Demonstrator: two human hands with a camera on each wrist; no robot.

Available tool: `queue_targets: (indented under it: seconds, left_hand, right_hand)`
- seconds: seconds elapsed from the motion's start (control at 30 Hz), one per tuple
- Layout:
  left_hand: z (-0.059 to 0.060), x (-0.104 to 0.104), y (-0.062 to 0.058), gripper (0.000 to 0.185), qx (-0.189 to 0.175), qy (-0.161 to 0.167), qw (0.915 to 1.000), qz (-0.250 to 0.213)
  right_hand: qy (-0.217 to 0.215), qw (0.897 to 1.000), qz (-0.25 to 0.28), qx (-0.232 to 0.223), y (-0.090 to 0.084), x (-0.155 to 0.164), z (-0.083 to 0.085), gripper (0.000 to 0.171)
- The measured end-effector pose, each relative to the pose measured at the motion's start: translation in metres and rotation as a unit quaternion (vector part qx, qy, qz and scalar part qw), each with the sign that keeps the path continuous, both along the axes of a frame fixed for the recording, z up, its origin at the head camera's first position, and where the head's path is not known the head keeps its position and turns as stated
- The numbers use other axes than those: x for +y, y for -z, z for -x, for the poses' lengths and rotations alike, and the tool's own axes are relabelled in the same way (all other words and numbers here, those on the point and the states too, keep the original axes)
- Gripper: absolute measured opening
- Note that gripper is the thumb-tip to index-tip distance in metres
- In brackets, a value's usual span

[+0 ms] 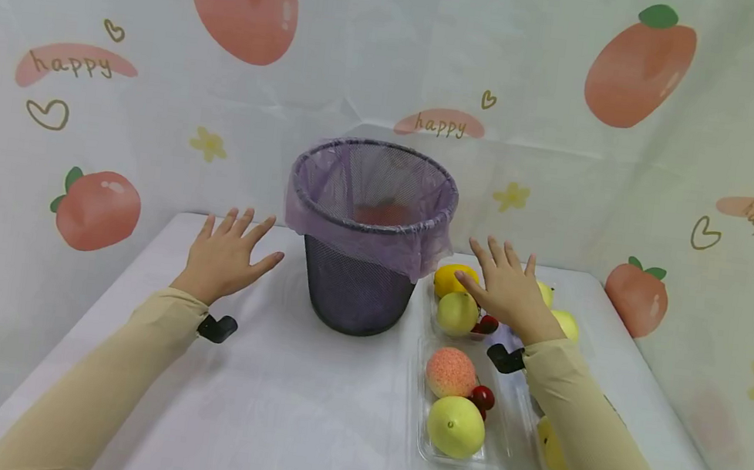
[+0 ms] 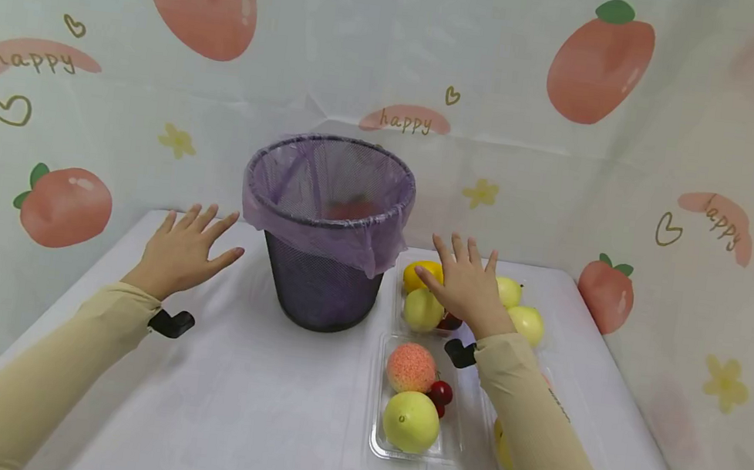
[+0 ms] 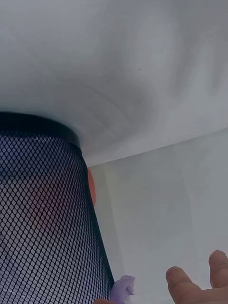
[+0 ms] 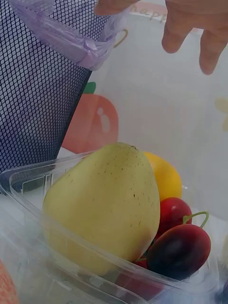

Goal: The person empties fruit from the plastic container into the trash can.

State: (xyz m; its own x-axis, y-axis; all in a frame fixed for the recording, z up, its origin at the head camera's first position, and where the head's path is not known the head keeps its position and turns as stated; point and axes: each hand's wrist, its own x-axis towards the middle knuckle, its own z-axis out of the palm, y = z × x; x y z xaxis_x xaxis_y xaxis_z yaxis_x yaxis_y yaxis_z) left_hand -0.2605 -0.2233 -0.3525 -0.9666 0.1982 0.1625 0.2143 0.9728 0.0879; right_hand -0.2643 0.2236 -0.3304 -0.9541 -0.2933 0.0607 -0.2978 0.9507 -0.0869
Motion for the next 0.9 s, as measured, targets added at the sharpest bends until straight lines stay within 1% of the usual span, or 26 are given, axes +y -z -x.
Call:
queue_targets:
  seconds: [0.07,0.17,0.3,0.4,0.6,0.73,0.9]
  left_hand:
    - [0.0,0.001,-0.001,0.076,-0.009,0.004,0.9999,-0.007]
    - [-0.002,0.002,-0.001,0.065,-0.053,0.006,0.998,-0.033]
    - [-0.004,0.003,0.0,0.055,-0.132,0.008,0.9888,-0.069]
    - [-0.005,0.003,0.002,0.053,-0.164,0.016,0.9832,-0.079]
    - [-0.006,0.003,0.006,0.051,-0.196,0.032,0.976,-0.09]
    - [-0.006,0.002,0.011,0.049,-0.203,0.044,0.9736,-0.095]
    - [-0.008,0.002,0.014,0.049,-0.21,0.053,0.9713,-0.099]
  right_hand:
    - [-0.005,1.0,-0.006,0.005,0.0,0.0,-0.001,0.069]
    - [-0.015,1.0,-0.014,0.013,0.0,0.001,-0.003,0.057]
    - [-0.026,1.0,-0.014,-0.001,0.002,0.003,-0.004,0.047]
    - [-0.028,0.999,-0.006,-0.025,0.004,0.006,-0.005,0.043]
    - [-0.026,0.997,-0.003,-0.066,0.007,0.012,-0.006,0.036]
    - [-0.022,0.996,0.001,-0.086,0.007,0.014,-0.006,0.034]
    - [-0.015,0.995,0.01,-0.097,0.008,0.015,-0.006,0.033]
